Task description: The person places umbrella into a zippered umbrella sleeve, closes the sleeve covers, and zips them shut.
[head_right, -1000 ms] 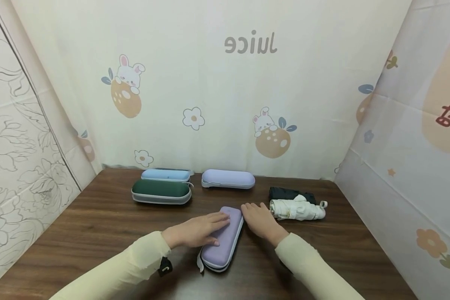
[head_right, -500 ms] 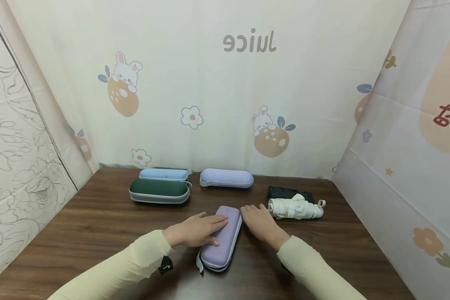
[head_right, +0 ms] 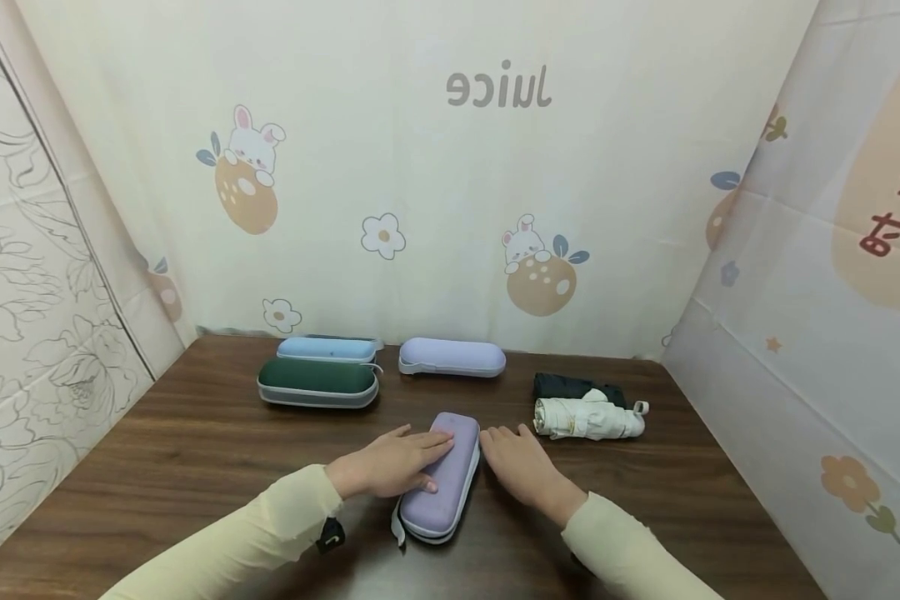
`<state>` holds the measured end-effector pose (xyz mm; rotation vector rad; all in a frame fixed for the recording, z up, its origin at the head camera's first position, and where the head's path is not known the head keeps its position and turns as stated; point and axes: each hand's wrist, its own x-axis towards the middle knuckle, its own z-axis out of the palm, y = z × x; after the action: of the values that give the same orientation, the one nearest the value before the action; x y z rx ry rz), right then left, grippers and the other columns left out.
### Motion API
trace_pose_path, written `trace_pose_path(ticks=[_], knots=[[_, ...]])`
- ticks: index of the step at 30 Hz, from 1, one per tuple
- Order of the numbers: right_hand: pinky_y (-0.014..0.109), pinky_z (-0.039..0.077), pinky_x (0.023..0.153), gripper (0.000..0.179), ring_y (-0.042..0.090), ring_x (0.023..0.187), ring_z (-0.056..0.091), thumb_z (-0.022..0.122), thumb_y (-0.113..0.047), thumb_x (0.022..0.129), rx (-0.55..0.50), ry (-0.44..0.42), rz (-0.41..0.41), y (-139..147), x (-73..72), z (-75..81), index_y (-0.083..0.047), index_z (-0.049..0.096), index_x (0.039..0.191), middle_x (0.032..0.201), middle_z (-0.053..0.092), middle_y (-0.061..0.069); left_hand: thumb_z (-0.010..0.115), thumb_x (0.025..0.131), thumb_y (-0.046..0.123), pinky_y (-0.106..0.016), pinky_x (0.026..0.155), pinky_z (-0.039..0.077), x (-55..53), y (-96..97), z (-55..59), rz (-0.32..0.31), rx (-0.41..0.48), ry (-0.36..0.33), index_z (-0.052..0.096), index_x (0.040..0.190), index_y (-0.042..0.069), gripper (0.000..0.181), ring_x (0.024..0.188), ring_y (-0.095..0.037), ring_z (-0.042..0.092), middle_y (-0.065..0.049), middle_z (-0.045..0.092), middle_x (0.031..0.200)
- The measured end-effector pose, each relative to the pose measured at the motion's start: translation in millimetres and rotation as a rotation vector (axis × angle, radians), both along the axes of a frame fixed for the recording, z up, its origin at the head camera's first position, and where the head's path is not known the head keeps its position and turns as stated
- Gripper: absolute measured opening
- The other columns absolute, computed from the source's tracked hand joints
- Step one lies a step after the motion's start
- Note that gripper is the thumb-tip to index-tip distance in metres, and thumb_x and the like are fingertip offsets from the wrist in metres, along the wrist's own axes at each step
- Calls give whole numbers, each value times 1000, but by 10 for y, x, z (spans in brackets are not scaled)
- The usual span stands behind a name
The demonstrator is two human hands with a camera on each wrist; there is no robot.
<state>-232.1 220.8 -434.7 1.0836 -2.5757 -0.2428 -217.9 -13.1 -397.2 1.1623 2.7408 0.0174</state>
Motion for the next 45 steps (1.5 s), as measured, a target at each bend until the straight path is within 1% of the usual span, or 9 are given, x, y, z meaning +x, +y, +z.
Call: trace_pose_path(ticks=[11, 23, 28, 29, 31, 35, 37, 41, 45], knots=[[43, 47, 71, 13, 19, 81, 58, 63, -4, 86, 3, 19, 48, -45, 109, -17, -9, 53, 94, 88, 60, 3, 49, 94, 47, -44, 107, 28, 57, 9, -19, 15, 17, 62, 37, 147, 14, 64, 137, -10, 29, 2, 32, 152], [43, 47, 71, 11, 20, 82, 59, 63, -8, 88, 64, 46, 67, -106, 145, 11, -9, 56, 96, 89, 60, 4, 52, 90, 54, -38, 100, 38, 188, 109, -61, 55, 9, 306, 54, 136, 9, 64, 125, -12, 47, -2, 52, 138], [43, 46, 71, 11, 20, 81, 58, 63, -9, 88, 90, 47, 82, -126, 174, 36, -9, 56, 96, 88, 59, 3, 50, 91, 57, -34, 94, 43, 197, 134, -66, 59, -16, 361, 58, 131, 7, 65, 118, -16, 54, -6, 57, 131], [43, 46, 71, 11, 20, 82, 58, 64, -9, 88, 92, 44, 85, -130, 170, 39, -9, 56, 96, 88, 59, 3, 49, 91, 58, -34, 93, 43, 178, 125, -59, 51, -21, 358, 58, 131, 7, 65, 117, -17, 55, -5, 57, 129], [42, 45, 72, 12, 19, 84, 59, 64, -10, 88, 95, 33, 89, -134, 155, 43, -10, 56, 97, 91, 61, 3, 50, 90, 60, -34, 92, 43, 107, 88, -23, 28, -19, 301, 56, 133, 11, 66, 116, -17, 53, -4, 57, 127], [41, 44, 73, 12, 19, 88, 60, 63, -10, 89, 110, 12, 92, -131, 111, 50, -10, 57, 99, 95, 63, 4, 64, 86, 52, -35, 95, 39, -120, -26, 104, -45, 3, 55, 49, 140, 29, 60, 119, -15, 43, 1, 48, 130], [40, 44, 73, 13, 19, 87, 60, 64, -10, 89, 119, 10, 95, -123, 96, 50, -11, 58, 100, 95, 63, 4, 71, 84, 40, -35, 99, 36, -222, -66, 149, -104, 8, -24, 46, 141, 34, 63, 122, -15, 39, 2, 44, 134], [38, 44, 71, 15, 18, 86, 60, 65, -10, 87, 118, 16, 104, -102, 76, 41, -11, 58, 100, 94, 63, 3, 79, 79, 22, -41, 106, 30, -338, -73, 142, -249, 22, 1, 49, 139, 29, 68, 132, -15, 35, 3, 43, 142], [37, 43, 69, 16, 18, 87, 60, 66, -10, 86, 111, 24, 115, -97, 64, 53, -11, 58, 100, 95, 63, 3, 83, 74, 18, -48, 107, 27, -376, -41, 95, -285, 36, 24, 50, 136, 24, 70, 136, -13, 31, 5, 41, 145]])
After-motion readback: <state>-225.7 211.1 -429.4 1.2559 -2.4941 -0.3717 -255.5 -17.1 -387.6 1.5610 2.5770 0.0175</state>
